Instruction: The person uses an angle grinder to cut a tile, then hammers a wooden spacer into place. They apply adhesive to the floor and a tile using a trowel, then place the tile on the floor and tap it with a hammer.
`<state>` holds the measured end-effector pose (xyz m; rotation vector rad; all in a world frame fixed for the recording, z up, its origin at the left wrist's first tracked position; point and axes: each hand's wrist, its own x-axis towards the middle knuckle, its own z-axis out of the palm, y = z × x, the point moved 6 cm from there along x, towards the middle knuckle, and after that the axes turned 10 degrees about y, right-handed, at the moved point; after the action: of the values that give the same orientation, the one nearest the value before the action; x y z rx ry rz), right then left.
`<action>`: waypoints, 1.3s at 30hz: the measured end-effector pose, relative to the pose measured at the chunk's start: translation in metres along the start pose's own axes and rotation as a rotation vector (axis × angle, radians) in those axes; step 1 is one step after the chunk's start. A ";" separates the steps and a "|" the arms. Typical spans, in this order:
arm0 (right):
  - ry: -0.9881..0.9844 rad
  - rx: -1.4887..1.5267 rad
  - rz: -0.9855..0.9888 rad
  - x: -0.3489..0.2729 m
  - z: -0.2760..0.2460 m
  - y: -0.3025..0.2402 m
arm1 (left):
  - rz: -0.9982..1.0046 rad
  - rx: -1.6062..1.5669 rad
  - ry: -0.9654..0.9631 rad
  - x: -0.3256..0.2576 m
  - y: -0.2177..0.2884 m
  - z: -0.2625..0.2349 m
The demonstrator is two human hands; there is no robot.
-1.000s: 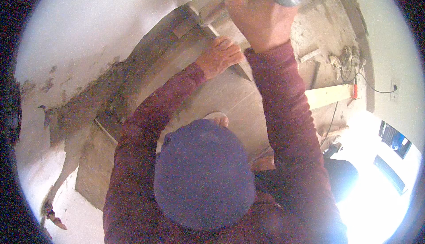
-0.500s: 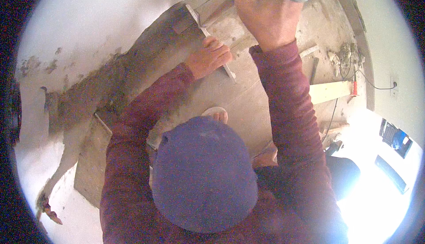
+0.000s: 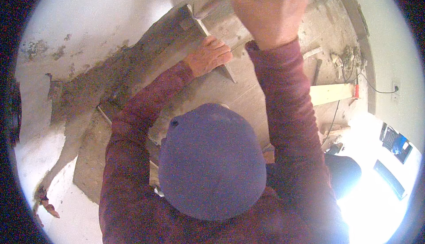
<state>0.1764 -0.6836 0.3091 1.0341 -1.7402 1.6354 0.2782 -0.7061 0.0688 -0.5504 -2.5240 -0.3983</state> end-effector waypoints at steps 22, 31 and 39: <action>-0.198 -0.134 0.040 -0.007 0.025 -0.009 | 0.038 -0.007 0.060 0.000 -0.002 0.003; -0.187 -0.084 0.145 -0.001 0.033 -0.009 | 0.042 0.089 -0.023 0.002 -0.002 0.003; -0.180 -0.154 -0.040 0.002 0.032 -0.007 | 0.049 0.163 -0.078 0.009 0.001 0.003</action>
<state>0.1842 -0.7149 0.3109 1.1636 -1.9152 1.3954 0.2708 -0.7012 0.0710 -0.5731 -2.5819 -0.1539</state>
